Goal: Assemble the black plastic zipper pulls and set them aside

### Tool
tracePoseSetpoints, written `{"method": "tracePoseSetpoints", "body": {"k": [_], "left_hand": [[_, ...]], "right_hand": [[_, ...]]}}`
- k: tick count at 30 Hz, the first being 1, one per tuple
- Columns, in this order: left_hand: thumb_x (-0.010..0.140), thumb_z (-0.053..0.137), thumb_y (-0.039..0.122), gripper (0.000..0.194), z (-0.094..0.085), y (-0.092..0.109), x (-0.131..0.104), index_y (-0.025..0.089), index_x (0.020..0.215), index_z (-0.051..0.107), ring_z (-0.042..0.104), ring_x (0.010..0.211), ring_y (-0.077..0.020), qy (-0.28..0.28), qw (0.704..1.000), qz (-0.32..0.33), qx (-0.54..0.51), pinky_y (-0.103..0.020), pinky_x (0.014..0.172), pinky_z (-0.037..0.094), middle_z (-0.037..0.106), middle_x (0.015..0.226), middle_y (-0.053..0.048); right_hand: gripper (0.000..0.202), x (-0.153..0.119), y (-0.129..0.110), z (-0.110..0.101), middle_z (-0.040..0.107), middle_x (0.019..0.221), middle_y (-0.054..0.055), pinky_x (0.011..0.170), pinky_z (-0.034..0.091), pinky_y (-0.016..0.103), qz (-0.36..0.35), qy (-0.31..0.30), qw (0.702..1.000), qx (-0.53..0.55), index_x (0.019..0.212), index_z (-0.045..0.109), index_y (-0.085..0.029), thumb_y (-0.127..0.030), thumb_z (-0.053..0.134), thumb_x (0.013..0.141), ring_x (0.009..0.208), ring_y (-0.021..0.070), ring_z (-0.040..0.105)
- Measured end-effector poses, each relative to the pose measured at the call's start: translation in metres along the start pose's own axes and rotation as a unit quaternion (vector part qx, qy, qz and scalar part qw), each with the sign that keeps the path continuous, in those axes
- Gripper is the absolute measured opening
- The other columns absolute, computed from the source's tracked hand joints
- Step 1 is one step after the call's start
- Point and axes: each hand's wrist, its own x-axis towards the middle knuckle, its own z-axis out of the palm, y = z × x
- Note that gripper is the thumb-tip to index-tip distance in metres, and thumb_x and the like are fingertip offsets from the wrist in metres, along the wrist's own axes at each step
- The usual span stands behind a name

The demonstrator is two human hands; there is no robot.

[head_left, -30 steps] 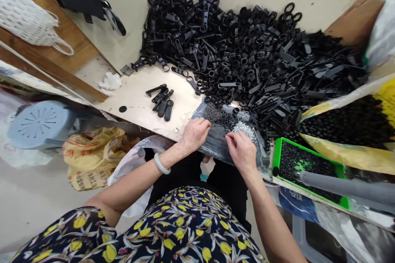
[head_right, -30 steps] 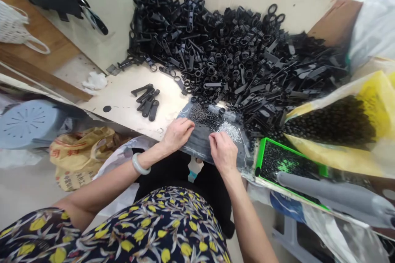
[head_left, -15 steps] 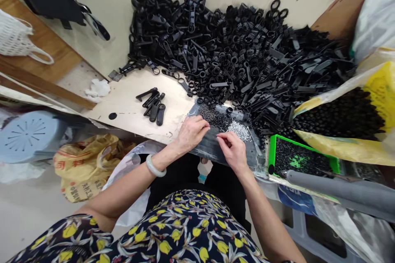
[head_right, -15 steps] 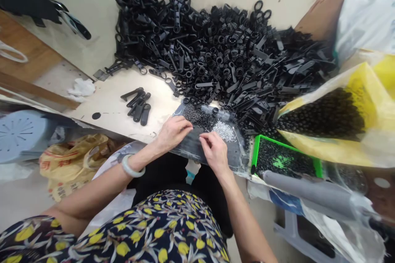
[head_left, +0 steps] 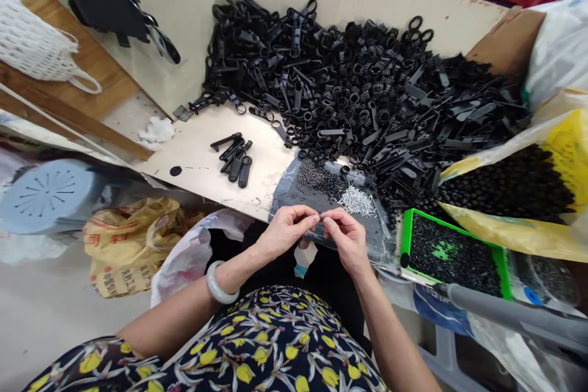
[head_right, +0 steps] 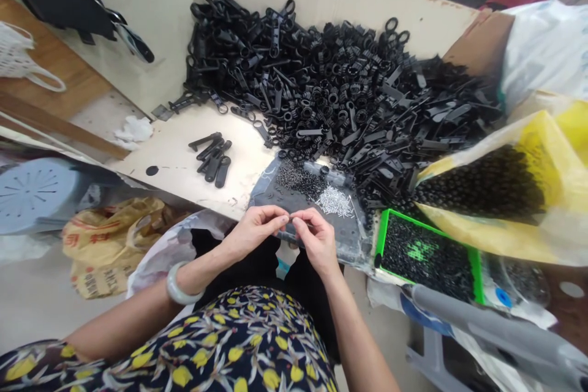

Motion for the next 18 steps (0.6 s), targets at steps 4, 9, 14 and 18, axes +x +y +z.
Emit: {"method": "tracePoseSetpoints", "body": {"k": [4,9,14,18], "left_hand": [[0.089,0.073,0.046,0.032,0.0,-0.004,-0.003,0.014,0.087,0.073,0.054,0.055,-0.0094,0.0,0.999,-0.004,-0.031,-0.022,0.054,0.044,0.063,0.069,0.0],[0.082,0.08,0.046,0.034,0.006,-0.008,-0.006,0.013,0.079,0.072,0.053,0.055,-0.0092,0.037,0.994,-0.024,-0.102,-0.023,0.054,0.045,0.063,0.067,0.0],[0.075,0.086,0.042,0.031,0.011,-0.007,-0.006,0.013,0.079,0.075,0.053,0.055,-0.0089,0.051,0.985,-0.036,-0.159,-0.022,0.053,0.044,0.066,0.067,-0.001],[0.074,0.087,0.042,0.032,0.009,-0.004,-0.005,0.013,0.075,0.074,0.054,0.055,-0.0091,0.041,0.987,-0.038,-0.15,-0.022,0.052,0.044,0.069,0.069,-0.003]], "right_hand": [[0.015,-0.001,-0.007,-0.002,0.067,0.097,0.004,0.063,0.057,0.027,-0.043,-0.018,0.996,-0.077,0.101,0.076,-0.024,-0.036,0.066,0.1,0.072,0.0144,0.066],[0.014,0.0,-0.014,-0.003,0.073,0.099,0.005,0.084,0.058,0.033,-0.161,-0.033,0.961,-0.224,0.108,0.076,-0.026,-0.025,0.064,0.101,0.09,0.0183,0.069],[0.012,-0.003,-0.008,0.005,0.07,0.093,0.004,0.072,0.057,0.028,-0.077,-0.001,0.993,-0.093,0.1,0.078,-0.025,-0.032,0.068,0.099,0.082,0.0166,0.068],[0.019,-0.005,0.002,0.009,0.07,0.088,0.002,0.068,0.058,0.028,0.036,0.01,0.998,0.047,0.1,0.076,-0.024,-0.04,0.077,0.091,0.076,0.0161,0.068]]}}
